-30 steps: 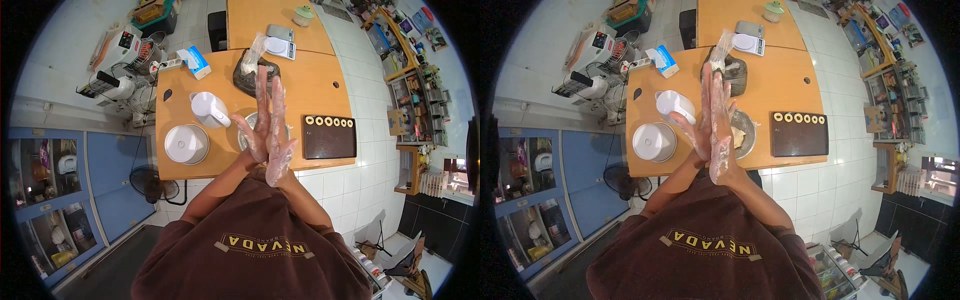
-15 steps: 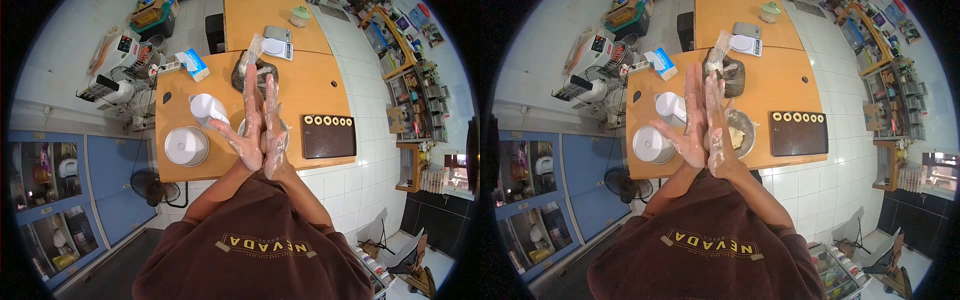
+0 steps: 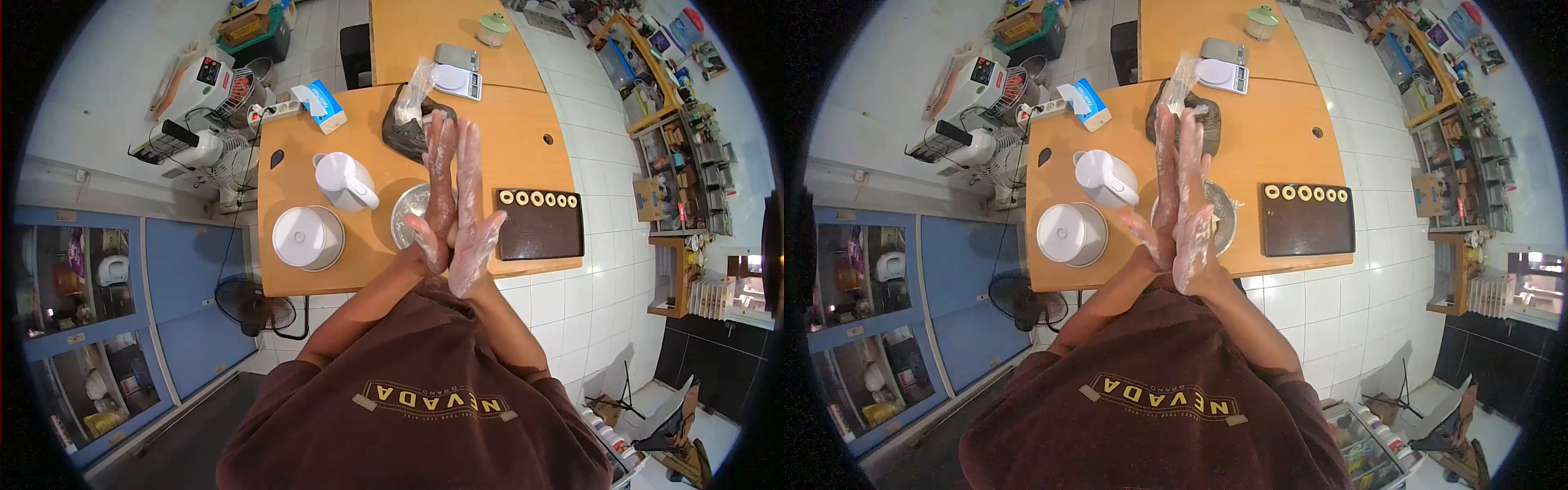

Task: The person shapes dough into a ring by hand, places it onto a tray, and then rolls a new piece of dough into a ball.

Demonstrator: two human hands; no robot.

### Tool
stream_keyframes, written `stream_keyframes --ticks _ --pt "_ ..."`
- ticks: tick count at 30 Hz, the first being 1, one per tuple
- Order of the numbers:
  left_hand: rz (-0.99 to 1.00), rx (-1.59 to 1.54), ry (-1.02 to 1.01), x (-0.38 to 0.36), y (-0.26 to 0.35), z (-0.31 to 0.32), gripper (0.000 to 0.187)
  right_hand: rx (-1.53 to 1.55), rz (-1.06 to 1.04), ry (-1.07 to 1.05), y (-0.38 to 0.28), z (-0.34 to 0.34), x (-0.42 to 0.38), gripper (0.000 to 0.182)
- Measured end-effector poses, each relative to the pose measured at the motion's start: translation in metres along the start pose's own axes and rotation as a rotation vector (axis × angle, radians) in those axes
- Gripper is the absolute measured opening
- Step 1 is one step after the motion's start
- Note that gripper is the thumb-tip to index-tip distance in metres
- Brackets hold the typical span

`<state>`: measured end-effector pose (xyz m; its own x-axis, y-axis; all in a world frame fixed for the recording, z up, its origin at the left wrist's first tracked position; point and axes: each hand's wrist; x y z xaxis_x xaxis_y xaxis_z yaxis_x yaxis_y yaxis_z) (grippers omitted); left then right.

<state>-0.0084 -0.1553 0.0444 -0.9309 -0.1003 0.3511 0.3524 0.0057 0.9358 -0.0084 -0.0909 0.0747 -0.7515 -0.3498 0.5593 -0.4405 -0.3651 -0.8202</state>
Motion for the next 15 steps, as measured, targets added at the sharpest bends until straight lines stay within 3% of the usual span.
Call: stream_keyframes --ticks 3,5,8,10,14,15 --pt "0.041 0.084 0.007 -0.002 0.013 0.002 0.134 0.128 -0.088 0.016 0.002 0.000 0.009 0.104" --pt "0.167 -0.234 0.009 -0.006 0.029 0.007 0.134 0.074 -0.014 0.005 -0.001 -0.003 0.008 0.103" --pt "0.150 -0.488 0.097 0.003 0.050 0.011 0.134 0.004 0.048 -0.022 -0.002 -0.004 0.005 0.101" --pt "0.028 -0.356 0.121 0.009 0.050 -0.009 0.134 -0.030 0.017 -0.056 0.001 -0.002 -0.001 0.098" --pt "0.022 -0.568 0.193 0.017 0.039 -0.009 0.127 -0.139 0.002 -0.079 0.009 -0.001 -0.014 0.098" --pt "-0.083 -0.757 0.249 0.014 0.030 -0.008 0.127 -0.166 -0.008 -0.073 0.006 0.000 -0.015 0.098"
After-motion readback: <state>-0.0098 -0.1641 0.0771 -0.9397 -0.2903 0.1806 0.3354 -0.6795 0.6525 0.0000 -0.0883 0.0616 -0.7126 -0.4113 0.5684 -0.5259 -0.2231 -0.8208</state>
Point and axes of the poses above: each hand's wrist, its own x-axis towards the middle knuckle, its own z-axis out of the palm, y = z × x, and after that the axes turned 9 degrees about x, right-handed
